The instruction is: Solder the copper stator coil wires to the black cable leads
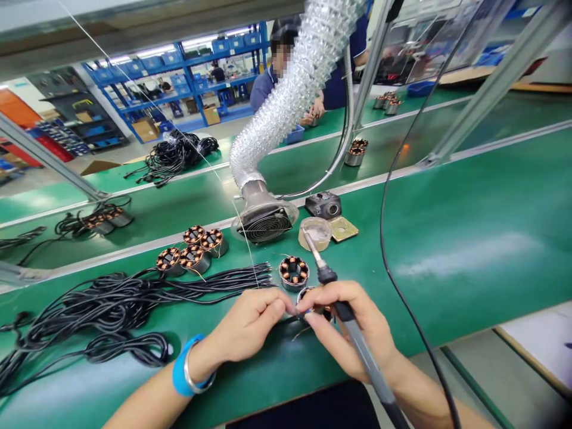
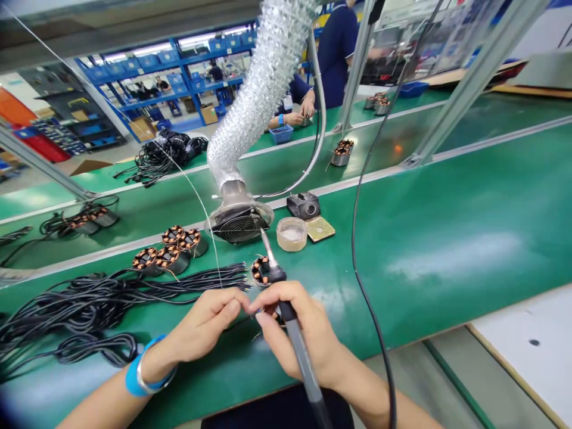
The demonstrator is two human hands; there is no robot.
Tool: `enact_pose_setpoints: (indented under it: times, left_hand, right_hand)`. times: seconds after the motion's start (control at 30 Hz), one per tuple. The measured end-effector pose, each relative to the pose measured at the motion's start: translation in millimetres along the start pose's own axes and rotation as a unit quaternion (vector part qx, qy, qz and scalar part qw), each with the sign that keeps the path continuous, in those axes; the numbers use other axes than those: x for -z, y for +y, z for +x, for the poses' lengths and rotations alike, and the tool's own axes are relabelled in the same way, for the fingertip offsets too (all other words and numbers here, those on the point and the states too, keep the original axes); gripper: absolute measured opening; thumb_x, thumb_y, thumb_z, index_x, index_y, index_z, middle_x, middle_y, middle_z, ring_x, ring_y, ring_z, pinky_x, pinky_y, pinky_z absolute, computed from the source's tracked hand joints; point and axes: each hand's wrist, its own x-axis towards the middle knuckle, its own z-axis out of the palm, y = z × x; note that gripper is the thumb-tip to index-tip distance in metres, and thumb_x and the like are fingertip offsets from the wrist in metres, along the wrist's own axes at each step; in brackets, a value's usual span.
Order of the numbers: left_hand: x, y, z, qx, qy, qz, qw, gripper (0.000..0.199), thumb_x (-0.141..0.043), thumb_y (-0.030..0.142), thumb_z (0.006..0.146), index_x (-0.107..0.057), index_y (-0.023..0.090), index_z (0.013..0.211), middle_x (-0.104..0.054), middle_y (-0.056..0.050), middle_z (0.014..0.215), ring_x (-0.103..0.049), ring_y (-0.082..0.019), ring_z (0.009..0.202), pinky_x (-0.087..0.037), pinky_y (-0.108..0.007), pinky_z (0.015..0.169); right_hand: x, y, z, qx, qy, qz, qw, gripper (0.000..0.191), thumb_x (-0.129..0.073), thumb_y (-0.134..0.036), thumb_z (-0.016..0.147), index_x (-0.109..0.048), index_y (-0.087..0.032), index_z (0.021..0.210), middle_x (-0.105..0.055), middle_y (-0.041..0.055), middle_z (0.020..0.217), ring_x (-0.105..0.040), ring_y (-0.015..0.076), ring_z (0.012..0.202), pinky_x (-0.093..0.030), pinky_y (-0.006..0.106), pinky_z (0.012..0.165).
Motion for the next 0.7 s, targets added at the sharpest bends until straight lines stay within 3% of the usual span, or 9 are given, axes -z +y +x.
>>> enact_pose_setpoints:
  times: [0.07,0.13,0.2,0.27,0.33,0.47,0.6,0.7]
  left_hand:
    - [5.0,-1,6,-0.04,-0.013,-0.001,0.999,0.048,-0.032,0.05,0.101,-0.062,0.016,0.086,-0.056,-0.004,0.083,-0.051,-0.016,0.08,-0.041,-0.028,0.077]
    - [5.4,-3,9,-0.04,-0.045,-0.06,0.996,0.05,-0.034,0.056,0.099,-0.059,0.016,0.082,-0.056,-0.006,0.084,-0.053,-0.016,0.082,-0.044,-0.029,0.078]
    - [1.6,-5,10,0.016,-0.1,-0.176,0.979,0.052,-0.034,0.062,0.096,-0.054,0.016,0.085,-0.058,-0.005,0.079,-0.056,-0.014,0.068,-0.045,-0.025,0.064]
    - [-3.4,-8,9,0.075,-0.133,-0.256,0.955,0.05,-0.034,0.064,0.095,-0.049,0.017,0.089,-0.058,-0.001,0.069,-0.047,-0.009,0.048,-0.036,-0.02,0.047]
    - [-6.9,-10,6,0.08,-0.113,-0.258,0.956,0.045,-0.035,0.061,0.097,-0.046,0.018,0.087,-0.055,0.003,0.061,-0.038,-0.007,0.044,-0.03,-0.019,0.047]
    - [-7.5,-11,1,0.04,-0.025,-0.209,0.977,0.04,-0.04,0.053,0.099,-0.045,0.018,0.081,-0.045,0.005,0.062,-0.037,-0.009,0.06,-0.034,-0.022,0.062]
    - [-7.6,-7,1,0.065,-0.02,-0.229,0.971,0.045,-0.044,0.06,0.094,-0.052,0.016,0.089,-0.035,0.007,0.061,-0.029,-0.009,0.054,-0.024,-0.023,0.052]
    - [-10.0,-4,3,0.076,-0.009,-0.247,0.966,0.051,-0.043,0.063,0.093,-0.056,0.015,0.084,-0.032,0.008,0.053,-0.025,-0.008,0.049,-0.02,-0.024,0.049]
  right_hand:
    - [-3,-1,2,0.023,0.01,0.008,1.0,0.034,-0.06,-0.004,0.086,-0.049,-0.026,0.11,-0.069,0.0023,0.095,-0.071,0.0167,0.085,-0.061,0.032,0.08]
    - [-6,-2,5,0.059,0.025,0.01,0.998,0.036,-0.059,-0.002,0.085,-0.05,-0.026,0.11,-0.07,0.0021,0.097,-0.071,0.0163,0.086,-0.061,0.03,0.079]
    - [-8,-4,8,0.086,0.047,-0.026,0.995,0.037,-0.061,-0.001,0.083,-0.051,-0.026,0.109,-0.07,0.0021,0.098,-0.071,0.0153,0.083,-0.061,0.029,0.076]
    - [-9,-7,10,0.073,0.068,-0.086,0.991,0.035,-0.065,-0.005,0.082,-0.053,-0.025,0.108,-0.07,0.0022,0.097,-0.07,0.0136,0.076,-0.061,0.026,0.071]
    - [-11,-8,11,0.035,0.079,-0.119,0.989,0.031,-0.067,-0.011,0.082,-0.054,-0.024,0.107,-0.068,0.0008,0.091,-0.067,0.0112,0.066,-0.059,0.022,0.062]
    - [-16,-9,9,-0.002,0.079,-0.105,0.991,0.027,-0.066,-0.014,0.083,-0.053,-0.023,0.104,-0.066,-0.0023,0.082,-0.063,0.0084,0.057,-0.055,0.017,0.053]
    - [-22,-10,8,-0.012,0.089,-0.098,0.991,0.026,-0.065,-0.013,0.082,-0.052,-0.023,0.103,-0.066,-0.0025,0.081,-0.064,0.0092,0.059,-0.057,0.018,0.055]
    - [-25,-11,9,-0.011,0.095,-0.103,0.99,0.026,-0.064,-0.013,0.082,-0.052,-0.024,0.103,-0.065,-0.0028,0.081,-0.064,0.0092,0.059,-0.056,0.018,0.055]
